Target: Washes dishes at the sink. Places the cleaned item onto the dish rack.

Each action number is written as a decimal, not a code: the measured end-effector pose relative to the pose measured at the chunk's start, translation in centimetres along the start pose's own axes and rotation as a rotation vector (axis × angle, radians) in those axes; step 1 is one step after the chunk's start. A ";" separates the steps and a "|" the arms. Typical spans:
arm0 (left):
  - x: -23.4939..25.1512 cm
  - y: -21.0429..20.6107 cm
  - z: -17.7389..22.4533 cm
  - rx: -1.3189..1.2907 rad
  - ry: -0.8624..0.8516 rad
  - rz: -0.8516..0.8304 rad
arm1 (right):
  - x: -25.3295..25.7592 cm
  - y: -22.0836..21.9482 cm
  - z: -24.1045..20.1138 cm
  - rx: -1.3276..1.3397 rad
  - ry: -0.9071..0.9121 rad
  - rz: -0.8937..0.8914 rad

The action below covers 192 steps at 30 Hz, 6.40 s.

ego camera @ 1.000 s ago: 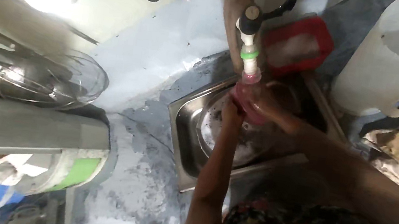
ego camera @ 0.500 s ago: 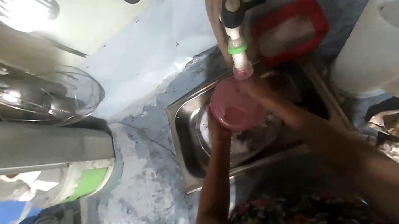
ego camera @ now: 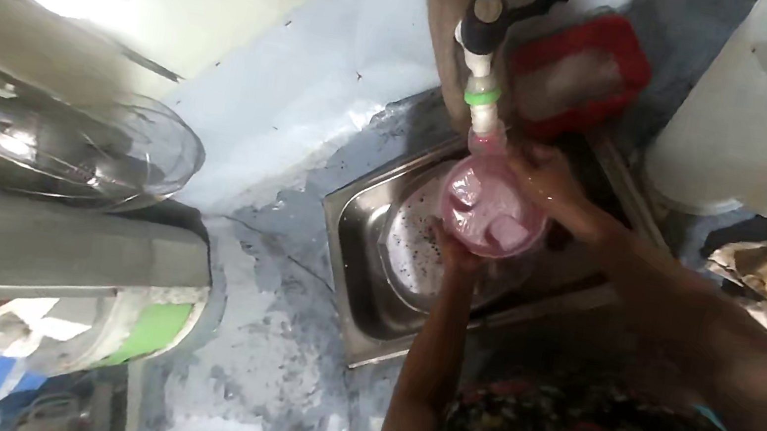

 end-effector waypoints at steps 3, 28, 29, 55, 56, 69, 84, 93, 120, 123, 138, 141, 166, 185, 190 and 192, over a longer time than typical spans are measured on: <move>0.9 -1.9 0.9 0.326 0.067 -0.146 | -1.3 2.4 0.6 -0.235 0.080 -0.120; -0.8 -5.6 6.8 0.936 -0.071 0.078 | -0.9 -6.2 -2.7 -0.625 0.619 -0.061; -0.9 -4.9 6.5 0.848 -0.090 0.129 | -0.4 -6.5 -2.7 -0.593 0.651 -0.119; 2.2 -5.3 -0.9 0.332 0.271 -0.026 | -2.9 6.0 -2.3 -0.365 0.128 -0.056; 2.5 -5.9 -0.6 0.358 0.276 -0.030 | -3.7 6.0 -2.6 -0.434 0.164 -0.078; 1.4 -1.0 2.3 0.298 0.072 -0.110 | -5.4 -1.9 1.8 -0.661 0.662 -0.560; 0.8 -4.1 4.7 0.500 -0.333 -0.153 | 0.0 -6.4 -0.3 -0.539 0.615 -0.809; 0.1 -5.5 7.5 0.493 -0.582 -0.039 | 2.1 -6.1 -0.6 -0.626 0.467 -0.415; 0.1 0.8 6.9 0.427 -0.251 0.107 | 1.9 -2.7 2.2 -0.392 -0.081 -0.181; -1.9 1.1 6.0 0.514 -0.133 0.099 | -1.0 -2.5 5.7 0.211 -0.387 -0.229; 2.3 -4.8 0.8 0.283 0.220 -0.082 | -6.3 0.6 -2.6 -0.697 0.277 -0.064; 2.7 -9.7 1.3 0.035 0.199 -0.185 | -8.0 1.6 -0.9 -0.855 0.423 0.073; -1.6 3.8 1.9 0.004 0.045 0.079 | 4.7 -4.6 0.3 -0.113 -0.105 -0.184; 4.0 -6.8 4.7 0.697 -0.283 -0.126 | -2.8 2.3 -2.1 -0.409 0.275 -0.337; 2.2 -1.7 2.4 0.344 0.110 0.005 | -5.1 -3.7 0.0 -0.733 0.521 -0.515; 1.2 -0.4 3.4 0.334 0.093 0.093 | -4.3 -4.1 0.1 -0.706 0.381 -0.678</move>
Point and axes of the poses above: each hand's wrist, its own x-axis towards the middle knuckle, its own y-axis out of the back of the hand, z = x × y, the point moved 4 cm from there along x, towards the middle knuckle, and after that the axes turned 3 degrees about y, right-handed, at the moved point
